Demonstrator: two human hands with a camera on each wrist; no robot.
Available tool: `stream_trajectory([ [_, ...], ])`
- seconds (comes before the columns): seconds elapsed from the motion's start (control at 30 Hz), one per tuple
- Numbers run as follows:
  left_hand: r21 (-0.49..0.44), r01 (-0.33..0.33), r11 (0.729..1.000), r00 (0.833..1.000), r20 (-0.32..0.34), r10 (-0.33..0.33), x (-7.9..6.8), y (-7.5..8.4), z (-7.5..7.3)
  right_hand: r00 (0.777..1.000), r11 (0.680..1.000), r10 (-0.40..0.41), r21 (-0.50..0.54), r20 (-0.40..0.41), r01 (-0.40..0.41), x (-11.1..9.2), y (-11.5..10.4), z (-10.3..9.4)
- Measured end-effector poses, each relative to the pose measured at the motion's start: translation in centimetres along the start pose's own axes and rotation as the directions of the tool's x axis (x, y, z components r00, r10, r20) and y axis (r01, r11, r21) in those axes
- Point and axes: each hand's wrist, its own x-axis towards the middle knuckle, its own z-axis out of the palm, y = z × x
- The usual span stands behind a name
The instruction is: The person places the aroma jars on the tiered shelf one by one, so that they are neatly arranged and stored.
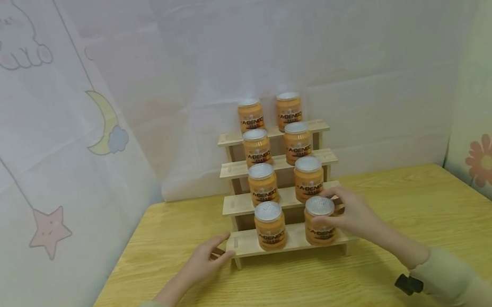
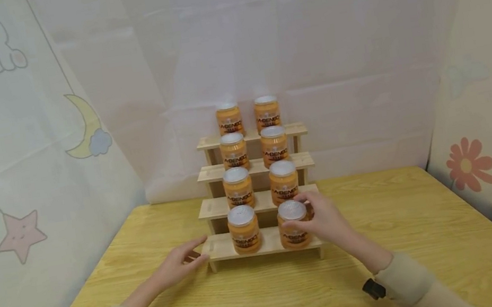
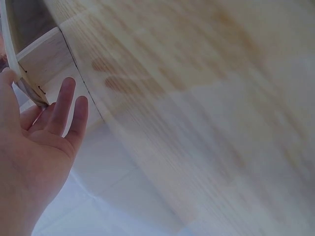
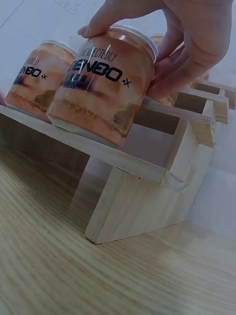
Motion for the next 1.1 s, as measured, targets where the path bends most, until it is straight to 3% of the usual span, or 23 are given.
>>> stream_trajectory([
  [0.43, 0.009, 0.007, 1.0, 1.0, -0.006, -0.007, 0.0, -0.4, 0.2, 0.999, 0.999, -0.031, 0.018, -0.031, 0.032, 0.4, -0.1, 0.7],
  [0.73, -0.007, 0.003, 1.0, 1.0, 0.009, -0.003, -0.2, -0.3, 0.2, 0.999, 0.998, -0.032, 0.045, -0.003, 0.033, 0.0, 0.2, 0.8],
  [0.93, -0.023, 0.04, 0.999, 0.999, 0.013, -0.039, 0.2, -0.3, -0.4, 0.997, 0.995, -0.079, 0.057, 0.018, 0.078, 0.1, 0.7, -0.8],
  [1.1, -0.009, 0.061, 0.998, 0.998, 0.028, -0.061, 0.4, -0.2, -0.8, 0.999, 0.999, -0.034, 0.017, 0.016, 0.034, 0.4, 1.1, -3.1],
])
